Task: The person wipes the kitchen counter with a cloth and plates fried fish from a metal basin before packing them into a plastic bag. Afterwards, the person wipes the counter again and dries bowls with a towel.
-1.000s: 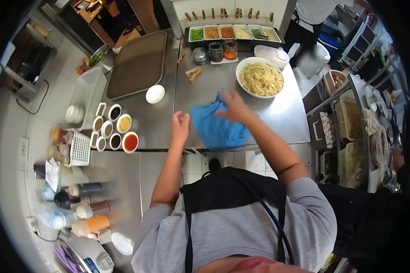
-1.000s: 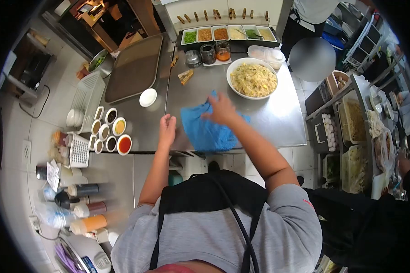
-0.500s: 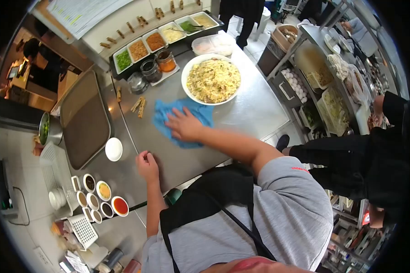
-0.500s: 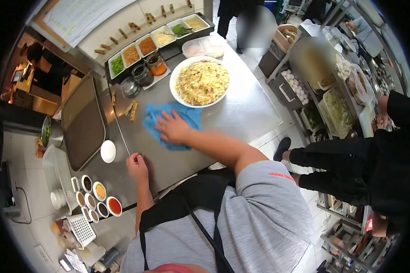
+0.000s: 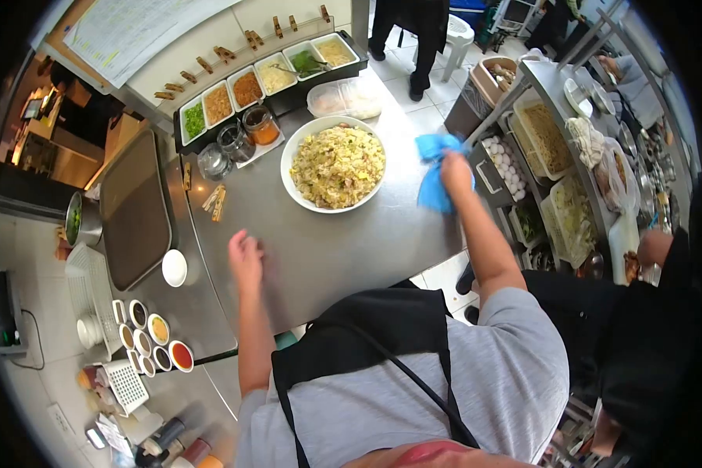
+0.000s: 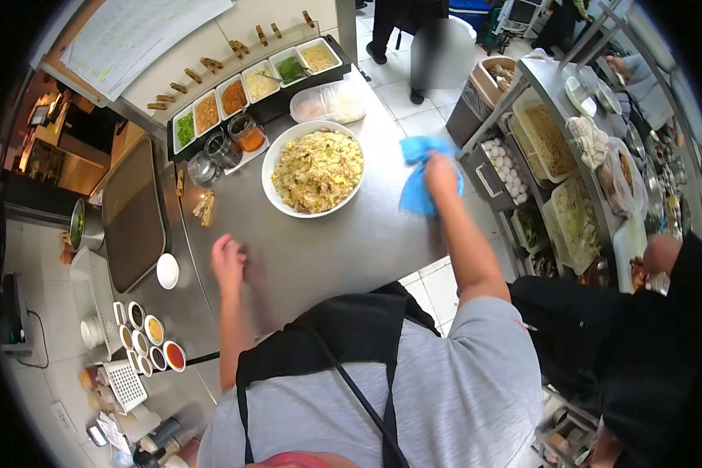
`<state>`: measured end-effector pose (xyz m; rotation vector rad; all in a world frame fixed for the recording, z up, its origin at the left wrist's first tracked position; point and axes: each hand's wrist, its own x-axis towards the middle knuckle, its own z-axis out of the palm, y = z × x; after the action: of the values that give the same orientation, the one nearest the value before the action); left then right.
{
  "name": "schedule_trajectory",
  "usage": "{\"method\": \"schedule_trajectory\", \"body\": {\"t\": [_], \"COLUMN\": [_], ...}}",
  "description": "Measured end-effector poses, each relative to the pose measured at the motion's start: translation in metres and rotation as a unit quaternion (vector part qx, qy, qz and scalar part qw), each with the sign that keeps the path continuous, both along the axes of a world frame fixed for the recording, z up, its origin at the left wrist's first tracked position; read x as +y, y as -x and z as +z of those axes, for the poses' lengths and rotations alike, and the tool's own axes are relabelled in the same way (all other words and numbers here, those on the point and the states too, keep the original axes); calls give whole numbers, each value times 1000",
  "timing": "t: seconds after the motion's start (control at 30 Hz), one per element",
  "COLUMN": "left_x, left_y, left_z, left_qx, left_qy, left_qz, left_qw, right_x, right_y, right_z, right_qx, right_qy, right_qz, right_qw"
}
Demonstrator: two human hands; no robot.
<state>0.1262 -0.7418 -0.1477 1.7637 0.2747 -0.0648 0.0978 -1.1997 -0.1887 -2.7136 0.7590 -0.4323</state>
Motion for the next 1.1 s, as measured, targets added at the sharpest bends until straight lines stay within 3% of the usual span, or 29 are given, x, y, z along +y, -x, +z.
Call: {"method": "schedule_trajectory", "body": {"t": [0.07, 0.13, 0.17, 0.2, 0.23, 0.3, 0.33, 0.43, 0.5, 0.57, 0.63, 0.7, 0.83, 1.0, 1.1], "left_x": [-44, -78, -92, -103, -112, -120, -125, -126, -126, -123, -100, -84, -65, -72, -73], "left_y": [-14, -27, -32, -36, -39, -43, -44, -33, -23, -14, -8, -1, 9, 5, -2], "left_z": [6, 16, 19, 17, 11, -10, -7, 0, 8, 25, 6, -2, 7, 23, 17], "left_qx": [9, 65, 91, 82, 73, 24, 25, 22, 31, 43, 19, 0, -2, -25, 29], "left_qy": [43, 34, 31, 21, 10, -17, -12, 16, -24, -32, -47, -78, -156, -238, -255], "left_qz": [-96, -107, -117, -107, -100, -74, -85, -45, -34, -35, -34, -53, -127, -210, -148], "left_qw": [994, 992, 988, 991, 992, 997, 996, 999, 999, 998, 998, 996, 980, 948, 955], "right_x": [-14, 2, 17, 29, 29, 48, 50, 49, 49, 47, 54, 65, 107, 147, 198], "right_y": [-17, -27, -29, -34, -43, -47, -46, -46, -33, -21, -22, -26, -47, -109, -124], "right_z": [31, 54, 65, 66, 53, 48, 37, 30, 32, 28, 28, 32, 39, 75, 84], "right_qx": [-189, -199, -92, -8, 10, 80, 16, -17, -11, -28, -32, -11, 21, 280, 330], "right_qy": [22, -63, -120, -106, -78, 47, 97, 51, 0, -127, -291, -492, -705, -564, -389], "right_qz": [11, 96, 110, 167, 297, 331, 347, 345, 339, 337, 316, 262, 231, 441, 592], "right_qw": [982, 973, 982, 980, 952, 939, 933, 937, 941, 933, 903, 830, 670, 639, 624]}}
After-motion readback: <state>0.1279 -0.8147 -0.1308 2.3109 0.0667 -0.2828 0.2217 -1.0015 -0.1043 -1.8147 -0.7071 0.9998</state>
